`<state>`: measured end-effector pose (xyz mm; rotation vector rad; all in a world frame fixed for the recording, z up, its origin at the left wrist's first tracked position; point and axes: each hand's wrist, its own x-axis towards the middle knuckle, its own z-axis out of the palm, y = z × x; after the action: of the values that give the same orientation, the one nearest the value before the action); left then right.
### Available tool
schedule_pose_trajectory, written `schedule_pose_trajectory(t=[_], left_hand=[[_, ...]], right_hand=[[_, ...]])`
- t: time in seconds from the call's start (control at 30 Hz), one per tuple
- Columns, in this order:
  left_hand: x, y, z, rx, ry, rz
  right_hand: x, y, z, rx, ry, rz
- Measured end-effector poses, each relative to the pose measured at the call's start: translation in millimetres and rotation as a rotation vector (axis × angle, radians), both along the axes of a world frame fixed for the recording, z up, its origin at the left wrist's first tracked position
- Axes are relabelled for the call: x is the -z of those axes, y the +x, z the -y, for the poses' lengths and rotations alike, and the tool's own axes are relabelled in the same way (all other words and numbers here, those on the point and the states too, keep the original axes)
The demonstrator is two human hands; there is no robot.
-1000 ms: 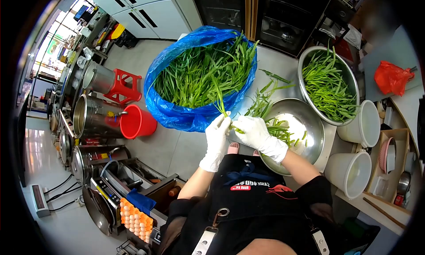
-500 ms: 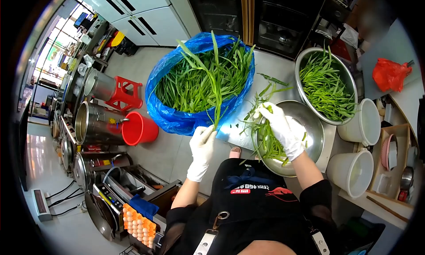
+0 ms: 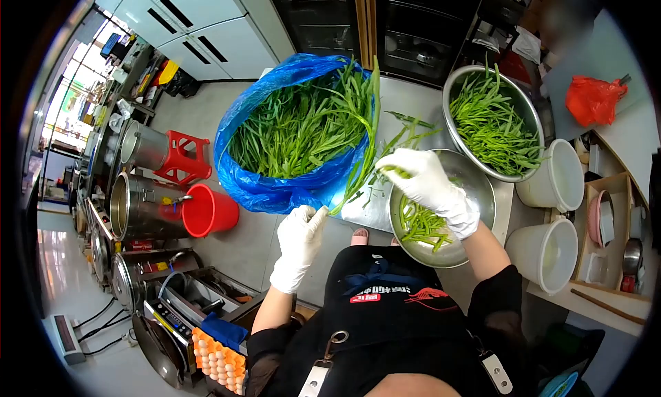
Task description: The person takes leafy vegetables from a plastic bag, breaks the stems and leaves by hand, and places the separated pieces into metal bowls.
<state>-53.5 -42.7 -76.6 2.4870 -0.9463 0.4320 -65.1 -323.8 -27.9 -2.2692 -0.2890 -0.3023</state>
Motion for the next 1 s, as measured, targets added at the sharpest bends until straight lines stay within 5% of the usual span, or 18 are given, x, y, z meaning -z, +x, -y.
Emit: schedule_pose_trajectory(t=[0.1,0.2,0.4,0.5,0.7,0.77,0.83,0.9,0.97,1.0], left_hand=[[-3.9,2.0,-2.3,0.039,0.089,0.059],[-7.0,5.5,-6.9,0.077,0.141,0.135],[-20.4,15.9,-10.3,0.144,0.168,0.207],[-21.7,23.2,-10.5,0.133,0.143,0.182],[-16.3,29.1,7.3,0.174,0.066,0.059],[-15.1,30.5,12.8,0.169,0.065,0.023],[-8.8,34.3,12.8,0.145,0.069,-0.027],[-7.5,35.2,17.3,0.138,-0.020,-0.150],[-8.3,32.1,29.2,0.144,-0.094,-0.243],[-10.5,30.5,35.7,0.137,-0.119,-0.389]], right_hand=[[14.9,0.7,-8.4,-0.097,-0.460,0.151],[25.8,1.6,-13.2,-0.118,-0.643,0.221],[36.5,-1.2,-18.9,-0.148,-0.676,0.174],[41.8,-5.2,-14.3,-0.087,-0.512,0.144],[62.0,5.9,-4.9,0.121,0.472,-0.291],[57.0,3.8,7.1,0.327,0.739,-0.623],[54.9,6.0,29.5,0.358,1.032,-0.525],[31.9,-2.7,19.1,0.468,0.736,-0.293],[19.3,-7.2,2.7,0.279,0.188,0.211],[15.0,-12.0,-10.4,0.193,0.216,0.200]])
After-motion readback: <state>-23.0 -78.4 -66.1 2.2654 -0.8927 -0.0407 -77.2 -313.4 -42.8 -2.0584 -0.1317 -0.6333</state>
